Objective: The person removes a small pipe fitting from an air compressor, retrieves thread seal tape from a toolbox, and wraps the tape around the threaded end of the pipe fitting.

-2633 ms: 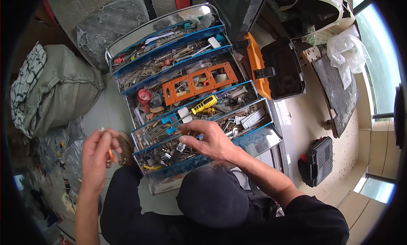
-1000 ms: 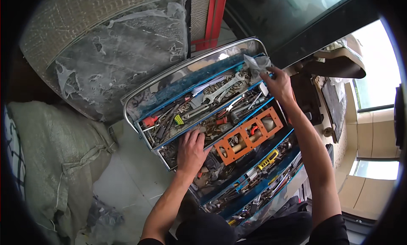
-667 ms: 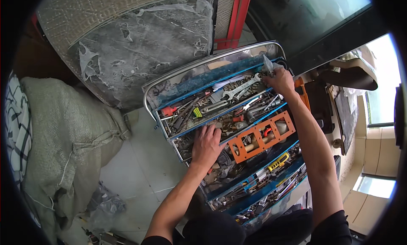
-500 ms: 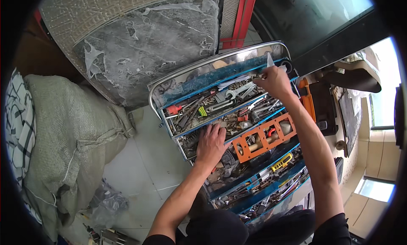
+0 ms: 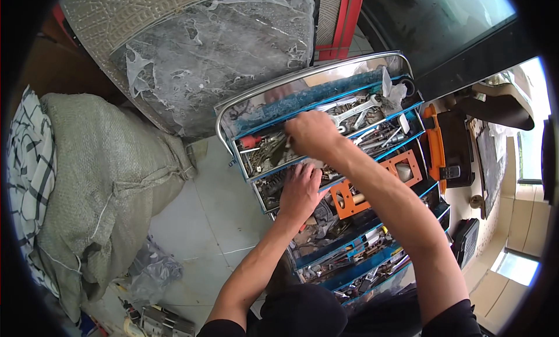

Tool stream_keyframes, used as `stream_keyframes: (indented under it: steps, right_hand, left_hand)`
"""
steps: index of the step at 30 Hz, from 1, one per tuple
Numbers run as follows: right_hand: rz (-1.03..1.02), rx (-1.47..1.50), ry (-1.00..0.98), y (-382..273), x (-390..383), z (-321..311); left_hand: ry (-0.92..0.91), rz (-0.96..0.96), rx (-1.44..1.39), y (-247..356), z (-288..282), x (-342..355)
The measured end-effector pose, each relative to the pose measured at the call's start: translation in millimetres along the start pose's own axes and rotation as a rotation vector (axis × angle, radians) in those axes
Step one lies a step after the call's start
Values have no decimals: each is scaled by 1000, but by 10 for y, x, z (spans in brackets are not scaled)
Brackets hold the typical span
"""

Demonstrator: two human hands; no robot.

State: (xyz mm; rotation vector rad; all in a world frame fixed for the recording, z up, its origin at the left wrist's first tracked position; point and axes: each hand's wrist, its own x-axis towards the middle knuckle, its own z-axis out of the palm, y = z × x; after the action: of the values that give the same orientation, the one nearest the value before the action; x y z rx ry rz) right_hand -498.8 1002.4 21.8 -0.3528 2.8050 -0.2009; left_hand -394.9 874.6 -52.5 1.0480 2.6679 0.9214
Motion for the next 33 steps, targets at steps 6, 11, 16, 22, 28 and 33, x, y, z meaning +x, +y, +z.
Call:
stream_keyframes:
  steps: [6,11,16,22,28,33]
  right_hand:
    - [124,278,167,629,-374,-86]
    - [203,563,217,748,-565,-226]
    - [195,565,272,805,-590,-286]
    - [239,585,253,808,-629,-444]
    - [117,550,307,785,-610,-240]
    - [418,710,400,1056,-761,-399]
  left_hand:
    - [32,-1,59,79,-30,22]
    - [18,-16,60,87,-32,41]
    - [14,-11,71,95,-28,31]
    - [9,10,87,83,1,12]
    - [31,16,63,80,-28,14]
    - [52,30,41,110,-33,37]
